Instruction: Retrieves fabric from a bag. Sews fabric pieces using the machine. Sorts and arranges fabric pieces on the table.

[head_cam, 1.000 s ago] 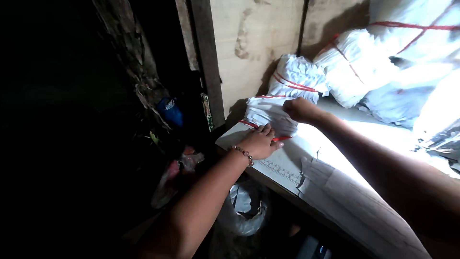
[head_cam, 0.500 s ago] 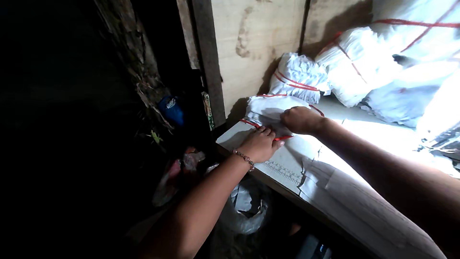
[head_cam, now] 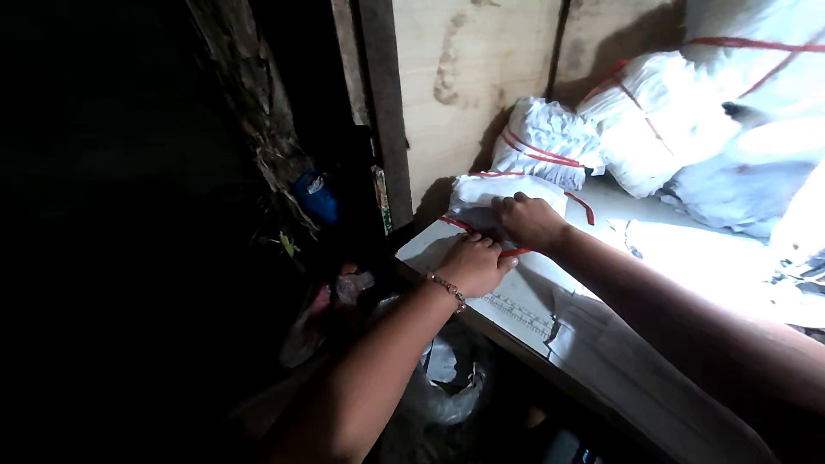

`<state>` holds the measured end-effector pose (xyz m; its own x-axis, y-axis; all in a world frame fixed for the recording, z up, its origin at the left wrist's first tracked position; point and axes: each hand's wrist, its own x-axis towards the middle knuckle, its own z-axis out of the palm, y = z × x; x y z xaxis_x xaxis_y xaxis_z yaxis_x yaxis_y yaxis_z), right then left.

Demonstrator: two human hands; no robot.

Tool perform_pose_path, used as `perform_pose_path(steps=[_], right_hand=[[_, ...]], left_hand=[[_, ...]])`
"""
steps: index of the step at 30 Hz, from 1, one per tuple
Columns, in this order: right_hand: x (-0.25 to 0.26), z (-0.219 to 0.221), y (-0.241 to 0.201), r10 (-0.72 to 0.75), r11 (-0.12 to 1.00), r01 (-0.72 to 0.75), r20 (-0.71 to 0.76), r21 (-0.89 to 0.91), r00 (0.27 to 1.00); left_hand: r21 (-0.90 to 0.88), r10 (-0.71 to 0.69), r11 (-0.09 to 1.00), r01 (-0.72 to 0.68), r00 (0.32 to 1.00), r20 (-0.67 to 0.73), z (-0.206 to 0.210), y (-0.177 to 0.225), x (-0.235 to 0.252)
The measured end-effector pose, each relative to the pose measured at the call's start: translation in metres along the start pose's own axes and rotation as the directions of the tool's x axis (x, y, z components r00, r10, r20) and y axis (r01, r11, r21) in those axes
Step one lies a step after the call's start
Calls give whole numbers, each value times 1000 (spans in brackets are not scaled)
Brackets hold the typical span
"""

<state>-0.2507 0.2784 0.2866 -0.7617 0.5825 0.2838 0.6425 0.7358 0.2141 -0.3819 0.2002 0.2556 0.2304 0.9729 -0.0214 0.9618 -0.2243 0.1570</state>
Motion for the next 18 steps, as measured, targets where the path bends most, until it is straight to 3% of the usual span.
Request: perform_pose_path(steps=[2, 6, 7, 9, 11, 13, 15, 16, 18], right_hand=[[7, 11, 3, 20, 1000, -20, -10, -8, 1000], [24, 12, 18, 172, 967, -202, 185, 157, 968], [30, 14, 29, 184, 950, -227, 200, 216, 962], [40, 7, 50, 160, 934, -212, 193, 288, 968], [44, -18, 60, 150, 916, -217, 213, 339, 966], [40, -54, 55, 167, 913, -252, 269, 322, 949], [32, -77, 46, 146, 919, -219, 233, 327, 961], [26, -89, 34, 126, 927, -193, 217, 322, 968], [9, -108, -3, 86, 945, -148, 216, 290, 973]], left_hand=[[11, 8, 1000, -7, 1000, -7, 0, 0, 0], [5, -5, 1000, 5, 1000, -4, -2, 1, 0], [-59, -19, 998, 18, 1000, -23, -5, 2, -2], [-371, -88, 928, 22, 983, -161, -7, 4, -3], [-719, -240, 695, -1, 942, -233, -16, 15, -6], [-951, -381, 289, -111, 898, -221, -24, 27, 5], [-956, -417, -220, -192, 905, -86, -31, 36, 15], [-906, -406, -383, -179, 914, -9, -38, 43, 10], [-753, -428, -599, -274, 904, 12, -50, 57, 5]])
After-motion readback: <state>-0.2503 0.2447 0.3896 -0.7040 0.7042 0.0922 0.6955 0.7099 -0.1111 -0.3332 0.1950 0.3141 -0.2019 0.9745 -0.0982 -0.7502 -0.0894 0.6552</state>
